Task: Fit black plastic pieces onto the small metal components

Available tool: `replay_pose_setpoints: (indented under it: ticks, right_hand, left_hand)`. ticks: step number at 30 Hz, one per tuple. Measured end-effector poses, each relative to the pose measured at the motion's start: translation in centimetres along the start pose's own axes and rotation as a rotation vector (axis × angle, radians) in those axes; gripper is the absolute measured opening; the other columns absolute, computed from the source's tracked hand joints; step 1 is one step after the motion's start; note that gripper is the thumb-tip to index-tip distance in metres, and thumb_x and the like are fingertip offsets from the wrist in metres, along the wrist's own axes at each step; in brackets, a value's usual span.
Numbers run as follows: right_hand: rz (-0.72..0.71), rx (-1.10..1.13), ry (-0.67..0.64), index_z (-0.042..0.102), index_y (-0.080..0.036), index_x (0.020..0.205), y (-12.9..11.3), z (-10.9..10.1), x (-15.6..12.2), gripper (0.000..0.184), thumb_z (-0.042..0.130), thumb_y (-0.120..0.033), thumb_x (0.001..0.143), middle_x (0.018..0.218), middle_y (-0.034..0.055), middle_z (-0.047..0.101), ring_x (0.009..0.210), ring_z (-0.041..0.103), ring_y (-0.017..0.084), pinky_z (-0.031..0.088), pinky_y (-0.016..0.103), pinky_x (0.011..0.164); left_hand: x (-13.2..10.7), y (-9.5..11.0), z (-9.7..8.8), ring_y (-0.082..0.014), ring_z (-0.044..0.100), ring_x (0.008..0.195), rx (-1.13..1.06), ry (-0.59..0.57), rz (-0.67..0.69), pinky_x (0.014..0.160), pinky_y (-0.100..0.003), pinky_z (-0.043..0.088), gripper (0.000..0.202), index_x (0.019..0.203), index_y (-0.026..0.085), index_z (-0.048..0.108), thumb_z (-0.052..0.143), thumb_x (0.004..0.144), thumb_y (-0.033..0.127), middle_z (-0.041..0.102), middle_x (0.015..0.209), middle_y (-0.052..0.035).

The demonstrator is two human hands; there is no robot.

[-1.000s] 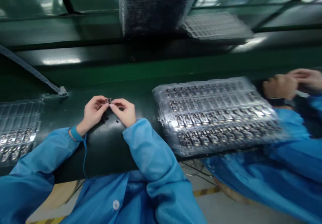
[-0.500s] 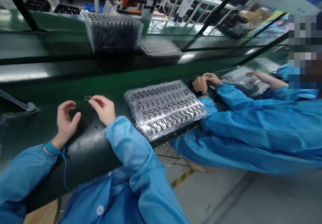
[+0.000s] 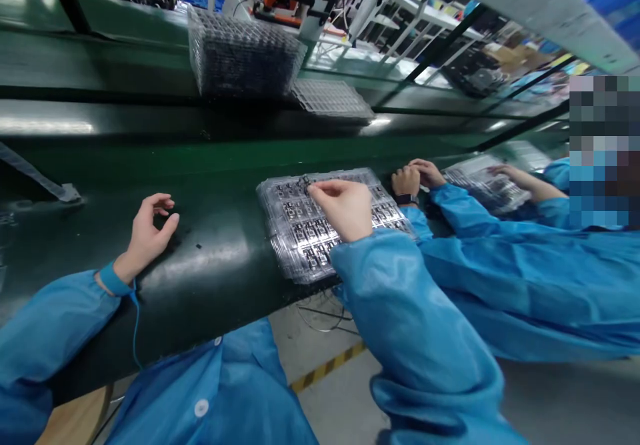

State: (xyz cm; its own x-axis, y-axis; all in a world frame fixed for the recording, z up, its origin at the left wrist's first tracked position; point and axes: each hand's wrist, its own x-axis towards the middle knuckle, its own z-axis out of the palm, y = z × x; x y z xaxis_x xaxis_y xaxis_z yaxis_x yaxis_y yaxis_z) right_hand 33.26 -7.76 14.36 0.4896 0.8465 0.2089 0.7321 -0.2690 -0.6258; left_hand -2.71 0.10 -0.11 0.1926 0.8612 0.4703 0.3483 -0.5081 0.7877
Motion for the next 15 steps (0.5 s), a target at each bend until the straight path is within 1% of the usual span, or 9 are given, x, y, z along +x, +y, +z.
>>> replay_pose_setpoints:
  ticks: [3,6,9,12,15]
  right_hand:
    - [0.111,-0.111,-0.156,0.078,-0.015,0.083,2.8,1.2,0.7,0.029,0.073,-0.041,0.073,0.059,0.0056,0.07,0.064,0.07,0.023,0.055,0.034,0.069]
    - [0.19,-0.154,-0.212,0.078,-0.014,0.083,4.3,2.4,1.2,0.028,0.072,-0.04,0.072,0.057,0.0053,0.069,0.062,0.069,0.021,0.053,0.031,0.067]
    - [0.219,-0.199,-0.223,0.078,-0.014,0.081,4.8,2.8,1.4,0.027,0.071,-0.039,0.072,0.056,0.0048,0.069,0.06,0.069,0.02,0.053,0.03,0.066]
    - [0.232,-0.221,-0.218,0.077,-0.016,0.08,4.9,2.6,1.2,0.026,0.07,-0.039,0.072,0.057,0.0043,0.069,0.061,0.069,0.02,0.053,0.03,0.067]
    - [0.191,-0.289,-0.217,0.078,-0.018,0.078,4.7,2.5,1.1,0.025,0.072,-0.04,0.069,0.061,0.0047,0.072,0.066,0.071,0.023,0.053,0.032,0.069]
  left_hand:
    - [0.0,0.0,0.1,-0.0217,0.062,0.1,-0.015,-0.012,0.004,0.081,-0.037,0.053,0.041,0.123,0.02,0.053,0.063,0.083,0.023,0.062,0.109,-0.0083]
    - [-0.1,0.0,0.1,-0.0211,0.062,0.099,-0.037,-0.016,0.007,0.079,-0.035,0.052,0.04,0.122,0.02,0.054,0.063,0.084,0.022,0.061,0.109,-0.008]
    - [-0.1,0.0,0.0,-0.0206,0.062,0.098,-0.05,-0.018,0.008,0.078,-0.035,0.052,0.038,0.121,0.02,0.054,0.062,0.084,0.022,0.061,0.108,-0.0077]
    - [0.0,0.1,0.0,-0.0205,0.062,0.097,-0.046,-0.024,0.005,0.078,-0.035,0.053,0.037,0.12,0.02,0.054,0.062,0.084,0.022,0.061,0.108,-0.008]
    - [0.0,0.1,0.0,-0.0204,0.062,0.096,-0.05,-0.031,0.005,0.077,-0.035,0.053,0.037,0.12,0.019,0.055,0.061,0.084,0.022,0.061,0.108,-0.0081]
